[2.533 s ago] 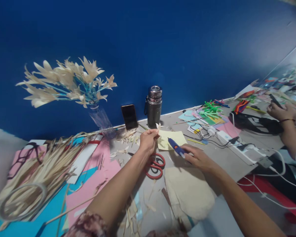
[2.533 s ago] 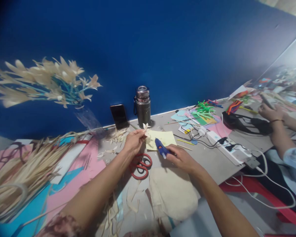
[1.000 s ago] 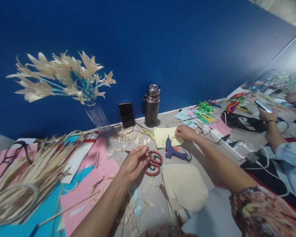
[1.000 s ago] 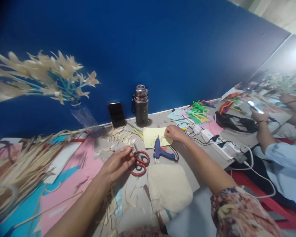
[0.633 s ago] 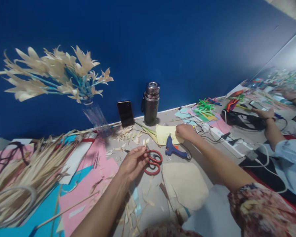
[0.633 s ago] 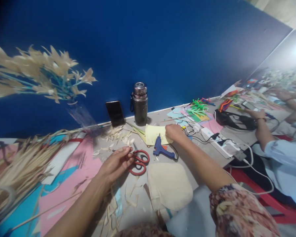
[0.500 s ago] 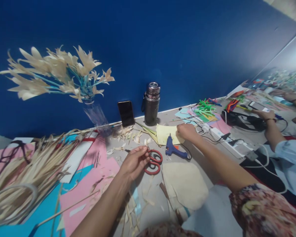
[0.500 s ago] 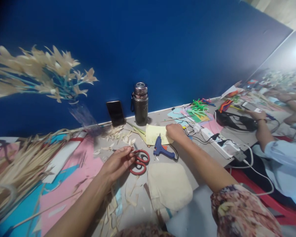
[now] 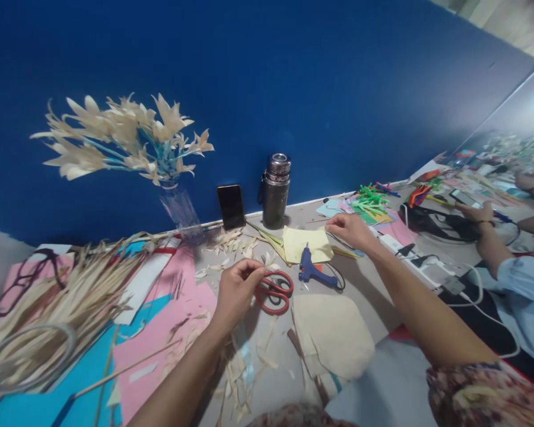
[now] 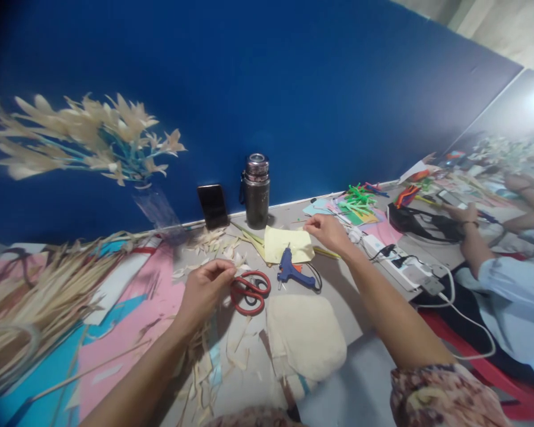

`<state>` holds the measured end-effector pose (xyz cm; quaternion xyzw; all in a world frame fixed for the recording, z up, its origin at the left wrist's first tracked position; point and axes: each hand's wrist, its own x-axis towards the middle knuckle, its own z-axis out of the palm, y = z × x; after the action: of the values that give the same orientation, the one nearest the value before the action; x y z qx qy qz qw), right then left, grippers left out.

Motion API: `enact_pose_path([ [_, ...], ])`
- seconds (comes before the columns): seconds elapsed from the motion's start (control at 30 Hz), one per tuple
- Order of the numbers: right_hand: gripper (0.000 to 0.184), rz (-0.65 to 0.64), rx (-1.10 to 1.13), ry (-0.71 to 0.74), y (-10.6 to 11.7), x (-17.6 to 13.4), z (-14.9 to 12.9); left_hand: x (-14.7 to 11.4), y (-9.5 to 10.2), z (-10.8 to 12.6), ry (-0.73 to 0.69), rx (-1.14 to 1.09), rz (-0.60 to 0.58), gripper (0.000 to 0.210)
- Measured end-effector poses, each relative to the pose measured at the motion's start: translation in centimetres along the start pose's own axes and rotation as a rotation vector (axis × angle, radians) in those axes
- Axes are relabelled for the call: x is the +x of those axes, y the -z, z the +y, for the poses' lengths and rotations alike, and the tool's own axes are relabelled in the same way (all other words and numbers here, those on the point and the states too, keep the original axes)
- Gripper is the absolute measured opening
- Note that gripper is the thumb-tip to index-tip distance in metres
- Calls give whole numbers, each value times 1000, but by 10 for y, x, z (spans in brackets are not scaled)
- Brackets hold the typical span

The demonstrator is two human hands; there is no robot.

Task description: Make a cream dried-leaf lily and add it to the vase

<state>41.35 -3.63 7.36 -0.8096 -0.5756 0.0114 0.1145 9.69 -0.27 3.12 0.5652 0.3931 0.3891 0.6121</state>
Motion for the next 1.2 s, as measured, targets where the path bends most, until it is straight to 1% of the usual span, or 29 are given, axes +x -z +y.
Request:
enact_pose_path([
  [0.03,29,-1,130,7,4,-5,-5,-1,1,3,-134,139,25,12],
  [0.1,30,-15,530,-11,12,-15,-16,-2,4,8,-370,351,55,15],
  [0.17,28,-87,929,-17,20,-25,-28,-1,5,12,-508,461,50,15],
  [0.23,26,-214,1227,27,27,-31,-39,-1,5,14,-574,502,38,14],
  [0.27,27,-281,1343,58,31,-34,-44,-1,5,15,-592,508,31,13],
  [0.3,28,-340,1429,83,33,-36,-49,-2,5,16,-602,505,24,13],
  [0.37,28,-436,1512,105,37,-40,-59,-4,4,20,-593,475,13,12],
  [0.43,28,-493,1512,100,37,-44,-68,-7,4,26,-561,414,4,12],
  [0.53,28,-499,1450,92,36,-48,-81,-11,4,33,-507,308,-5,11],
  [0.57,28,-474,1414,93,36,-49,-84,-12,4,34,-496,289,-8,10],
  [0.63,26,-380,1292,102,37,-51,-92,-13,4,35,-490,301,-20,11],
  [0.73,20,-241,1017,140,40,-58,-104,-14,5,34,-506,378,-21,13],
  [0.8,15,-195,851,174,42,-65,-114,-14,5,33,-517,400,1,13],
  [0.87,12,-145,734,202,42,-72,-122,-14,4,32,-519,391,33,12],
  [0.97,10,-60,624,245,39,-77,-132,-15,3,32,-505,390,60,13],
  [1.03,9,-31,580,266,37,-77,-135,-16,1,32,-493,411,59,13],
  [1.1,9,-25,559,278,35,-76,-136,-17,0,31,-479,408,56,14],
  [1.2,9,-34,537,288,34,-76,-137,-17,-1,29,-450,337,48,13],
])
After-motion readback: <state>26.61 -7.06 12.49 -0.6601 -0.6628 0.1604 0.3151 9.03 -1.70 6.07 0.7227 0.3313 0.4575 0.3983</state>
